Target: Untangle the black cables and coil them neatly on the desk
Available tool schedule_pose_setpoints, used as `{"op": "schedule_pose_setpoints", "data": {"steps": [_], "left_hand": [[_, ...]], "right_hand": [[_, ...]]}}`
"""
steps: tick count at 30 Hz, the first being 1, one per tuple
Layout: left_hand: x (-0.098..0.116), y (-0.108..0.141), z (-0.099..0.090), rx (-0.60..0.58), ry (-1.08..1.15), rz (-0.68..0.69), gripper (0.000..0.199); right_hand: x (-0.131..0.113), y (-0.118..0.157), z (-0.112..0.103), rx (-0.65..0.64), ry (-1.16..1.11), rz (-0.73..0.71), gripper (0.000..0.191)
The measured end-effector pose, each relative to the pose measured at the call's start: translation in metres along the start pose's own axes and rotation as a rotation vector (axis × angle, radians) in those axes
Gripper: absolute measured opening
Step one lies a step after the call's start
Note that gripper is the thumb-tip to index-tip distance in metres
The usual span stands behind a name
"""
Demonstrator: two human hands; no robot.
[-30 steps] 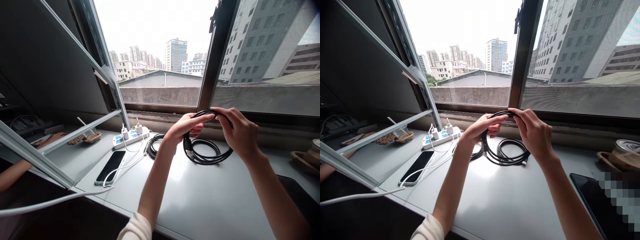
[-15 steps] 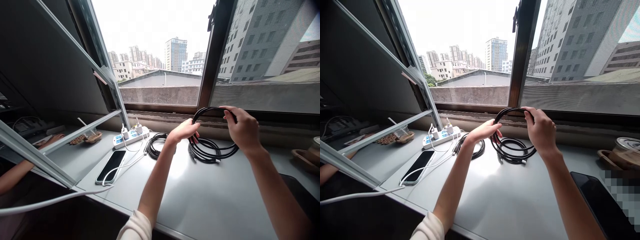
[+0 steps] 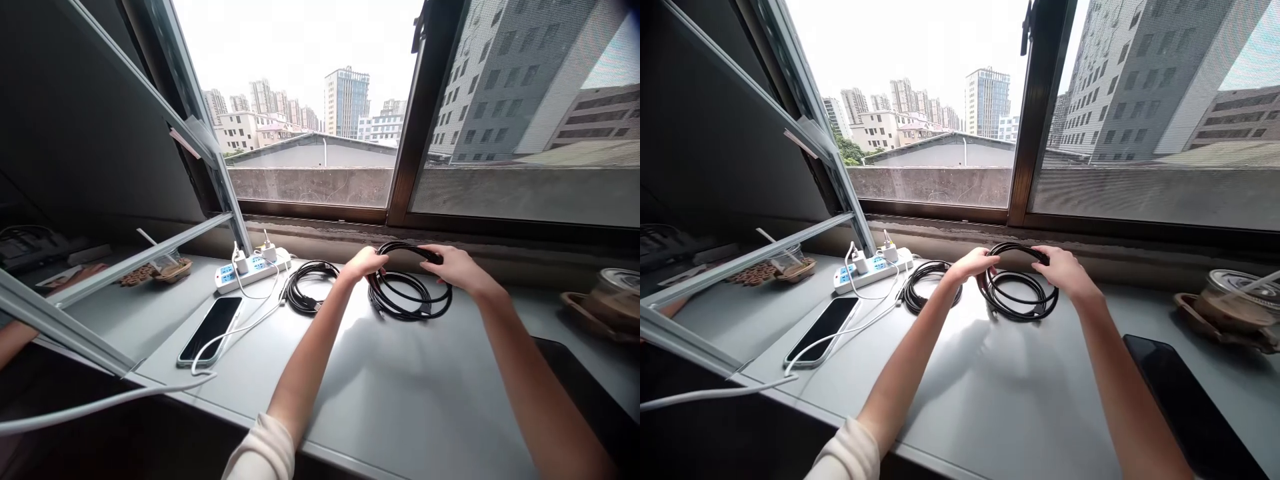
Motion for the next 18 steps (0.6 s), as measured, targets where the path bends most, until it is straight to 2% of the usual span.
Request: {"op": "schedule_pose_setpoints", "data": {"steps": [4, 10, 14, 18], "left_hand": [[-0.005, -0.008, 0.004, 0.024, -0.042, -0.018, 0.02], [-0.021, -0.026, 0.015, 0.081, -0.198, -0.091, 0.041], [-0.035, -0.034, 0.029, 0.078, -0.289, -0.176, 0.037], [-0.053, -0.039, 0.045, 0.006, -0.352, -0.279, 0.035]], "right_hand": [[0.009, -0.004, 0.005, -0.018, 0.066, 0.032, 0.046], [0.027, -0.012, 0.024, -0.063, 0.161, 0.085, 0.044], [0.036, -0.015, 0.044, -0.123, 0.172, 0.09, 0.045], [0.042, -0.016, 0.065, -0.204, 0.177, 0.089, 0.048]]}}
Point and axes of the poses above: each hand's wrist, its own y-axis away from the middle knuckle, its own z-axis out of the palm, x = y × z, the point moved 9 cm from there along -y, towards the middle knuckle, and after that the axes turned 15 degrees about -z, right-handed, at the moved point
